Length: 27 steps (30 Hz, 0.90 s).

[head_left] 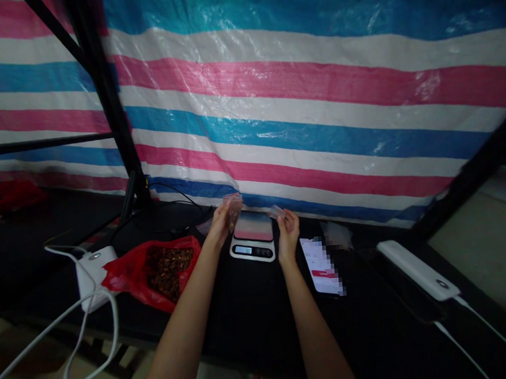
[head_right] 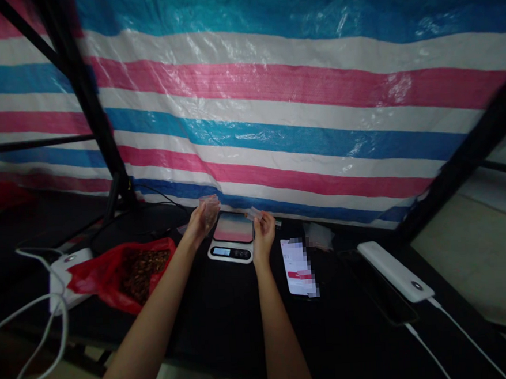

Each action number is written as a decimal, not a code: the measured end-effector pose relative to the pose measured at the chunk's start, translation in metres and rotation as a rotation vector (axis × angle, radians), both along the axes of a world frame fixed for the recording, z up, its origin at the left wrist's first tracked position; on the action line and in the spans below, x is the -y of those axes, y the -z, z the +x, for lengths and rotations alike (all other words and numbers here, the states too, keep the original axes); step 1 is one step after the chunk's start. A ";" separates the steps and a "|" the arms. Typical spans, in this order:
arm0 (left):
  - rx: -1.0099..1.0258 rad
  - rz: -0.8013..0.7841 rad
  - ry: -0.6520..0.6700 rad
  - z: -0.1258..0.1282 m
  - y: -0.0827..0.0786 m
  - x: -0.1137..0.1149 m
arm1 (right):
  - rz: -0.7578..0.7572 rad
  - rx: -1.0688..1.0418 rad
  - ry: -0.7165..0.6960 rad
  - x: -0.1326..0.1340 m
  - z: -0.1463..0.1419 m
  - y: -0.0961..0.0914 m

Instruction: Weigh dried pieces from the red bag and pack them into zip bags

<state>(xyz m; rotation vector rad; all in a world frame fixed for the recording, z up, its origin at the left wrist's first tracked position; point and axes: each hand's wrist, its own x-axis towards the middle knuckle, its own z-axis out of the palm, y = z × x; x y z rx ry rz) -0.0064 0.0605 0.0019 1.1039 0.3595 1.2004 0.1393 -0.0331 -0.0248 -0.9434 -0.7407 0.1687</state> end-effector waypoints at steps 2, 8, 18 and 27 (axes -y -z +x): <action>-0.025 -0.002 -0.028 0.000 0.002 -0.001 | 0.009 -0.026 -0.044 -0.002 -0.001 0.002; -0.245 0.126 0.036 0.004 0.004 0.010 | 0.017 -0.075 -0.130 -0.006 -0.003 0.006; -0.467 0.364 0.200 0.013 0.004 0.024 | -0.013 0.091 -0.205 0.005 -0.005 -0.009; -0.467 0.268 0.270 0.014 0.003 0.031 | -0.051 0.214 -0.205 0.010 -0.010 -0.014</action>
